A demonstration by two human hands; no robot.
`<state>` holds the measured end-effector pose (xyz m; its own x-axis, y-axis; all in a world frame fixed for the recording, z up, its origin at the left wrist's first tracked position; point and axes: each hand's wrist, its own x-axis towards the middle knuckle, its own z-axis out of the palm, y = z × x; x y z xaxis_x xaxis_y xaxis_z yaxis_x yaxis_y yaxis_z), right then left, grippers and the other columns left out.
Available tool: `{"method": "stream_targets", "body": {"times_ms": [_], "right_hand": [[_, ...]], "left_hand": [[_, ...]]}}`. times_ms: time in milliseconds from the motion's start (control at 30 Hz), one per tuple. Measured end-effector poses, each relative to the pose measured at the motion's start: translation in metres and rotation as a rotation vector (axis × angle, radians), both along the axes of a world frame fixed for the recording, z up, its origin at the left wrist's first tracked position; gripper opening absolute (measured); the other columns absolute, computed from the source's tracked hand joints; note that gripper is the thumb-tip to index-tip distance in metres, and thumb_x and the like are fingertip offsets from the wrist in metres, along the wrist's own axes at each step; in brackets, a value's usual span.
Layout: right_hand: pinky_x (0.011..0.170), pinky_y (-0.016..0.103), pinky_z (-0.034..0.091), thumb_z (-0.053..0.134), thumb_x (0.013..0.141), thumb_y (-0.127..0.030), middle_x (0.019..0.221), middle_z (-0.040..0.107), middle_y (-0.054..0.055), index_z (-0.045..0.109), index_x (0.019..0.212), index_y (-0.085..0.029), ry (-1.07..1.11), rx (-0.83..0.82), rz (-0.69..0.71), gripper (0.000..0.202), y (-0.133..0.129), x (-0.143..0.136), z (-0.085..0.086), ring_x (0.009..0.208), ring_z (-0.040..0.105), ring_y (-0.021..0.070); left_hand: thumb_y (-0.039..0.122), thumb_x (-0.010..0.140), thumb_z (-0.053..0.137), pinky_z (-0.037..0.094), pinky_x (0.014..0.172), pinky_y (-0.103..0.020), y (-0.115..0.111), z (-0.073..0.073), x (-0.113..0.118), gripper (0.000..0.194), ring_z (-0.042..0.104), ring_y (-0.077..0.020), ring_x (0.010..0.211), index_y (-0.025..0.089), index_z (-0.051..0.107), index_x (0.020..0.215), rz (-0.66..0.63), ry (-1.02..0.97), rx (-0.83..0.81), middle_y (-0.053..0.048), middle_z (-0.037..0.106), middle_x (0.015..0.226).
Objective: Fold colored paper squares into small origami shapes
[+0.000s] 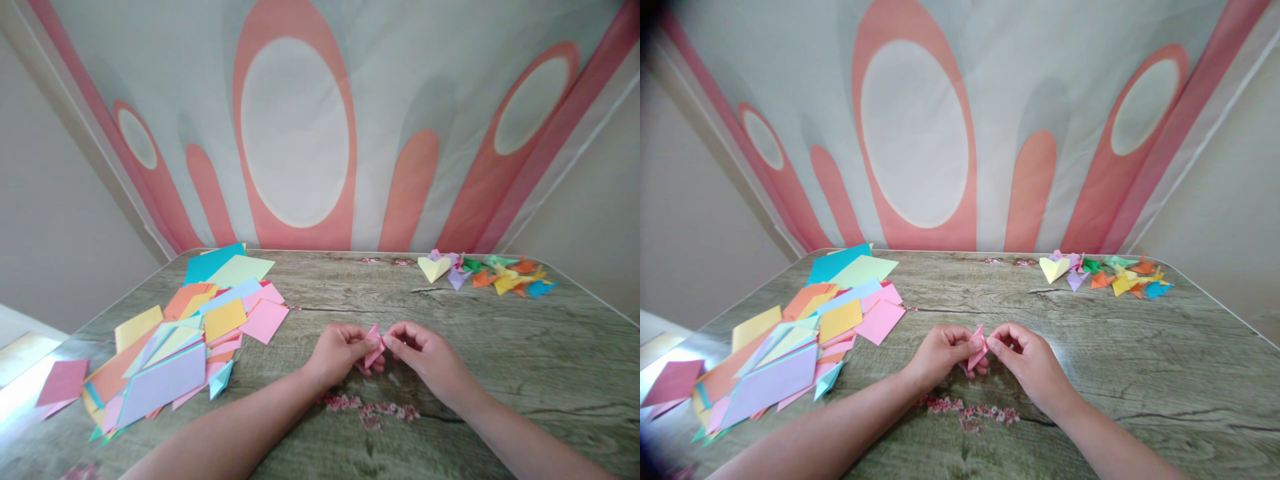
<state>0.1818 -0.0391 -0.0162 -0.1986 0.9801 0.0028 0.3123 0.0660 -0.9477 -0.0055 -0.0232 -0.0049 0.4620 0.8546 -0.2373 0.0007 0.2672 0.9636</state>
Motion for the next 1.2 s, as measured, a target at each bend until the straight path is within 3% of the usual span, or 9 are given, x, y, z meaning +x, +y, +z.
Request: {"method": "stream_targets", "body": {"times_ms": [233, 567, 767, 1000, 1200], "right_hand": [[0.062, 0.024, 0.043, 0.057, 0.085, -0.048, 0.072, 0.064, 0.000, 0.066, 0.082, -0.019, 0.001, 0.002, 0.003, 0.030, -0.001, -0.001, 0.002, 0.067, 0.055, 0.0143], [0.058, 0.023, 0.039, 0.057, 0.085, -0.049, 0.069, 0.060, -0.003, 0.064, 0.082, -0.019, 0.021, -0.032, 0.019, 0.030, -0.002, -0.002, 0.002, 0.063, 0.052, 0.0125], [0.055, 0.023, 0.038, 0.054, 0.088, -0.050, 0.068, 0.056, -0.003, 0.061, 0.085, -0.019, 0.073, -0.039, 0.026, 0.032, -0.005, -0.002, 0.006, 0.062, 0.050, 0.0120], [0.058, 0.023, 0.040, 0.056, 0.087, -0.046, 0.069, 0.054, -0.003, 0.059, 0.084, -0.019, 0.076, -0.040, 0.054, 0.027, -0.005, -0.003, 0.003, 0.063, 0.050, 0.0120], [0.062, 0.025, 0.042, 0.057, 0.087, -0.041, 0.073, 0.058, -0.001, 0.060, 0.086, -0.020, 0.013, 0.047, 0.008, 0.021, -0.008, -0.005, 0.004, 0.067, 0.053, 0.0140]], "left_hand": [[0.053, 0.071, 0.070, 0.047, 0.053, -0.023, 0.001, -0.001, 0.000, 0.043, 0.066, -0.0166, 0.060, 0.010, 0.067, 0.077, -0.009, 0.011, 0.016, -0.008, 0.071, 0.070], [0.040, 0.079, 0.065, 0.038, 0.053, -0.021, -0.003, 0.005, 0.002, 0.031, 0.052, -0.0101, 0.051, 0.011, 0.068, 0.067, 0.033, 0.058, 0.148, -0.004, 0.067, 0.061], [0.039, 0.077, 0.065, 0.038, 0.057, -0.022, -0.002, 0.004, 0.003, 0.029, 0.054, -0.0117, 0.054, 0.012, 0.069, 0.068, 0.077, 0.010, 0.065, -0.003, 0.065, 0.059], [0.041, 0.076, 0.068, 0.029, 0.057, -0.022, 0.001, -0.001, 0.001, 0.036, 0.040, -0.0079, 0.053, 0.013, 0.058, 0.056, 0.143, 0.000, 0.122, 0.003, 0.051, 0.052], [0.046, 0.076, 0.068, 0.028, 0.056, -0.022, 0.002, -0.007, 0.001, 0.037, 0.040, -0.0081, 0.053, 0.013, 0.058, 0.062, 0.127, -0.050, 0.044, 0.002, 0.052, 0.055]]}}
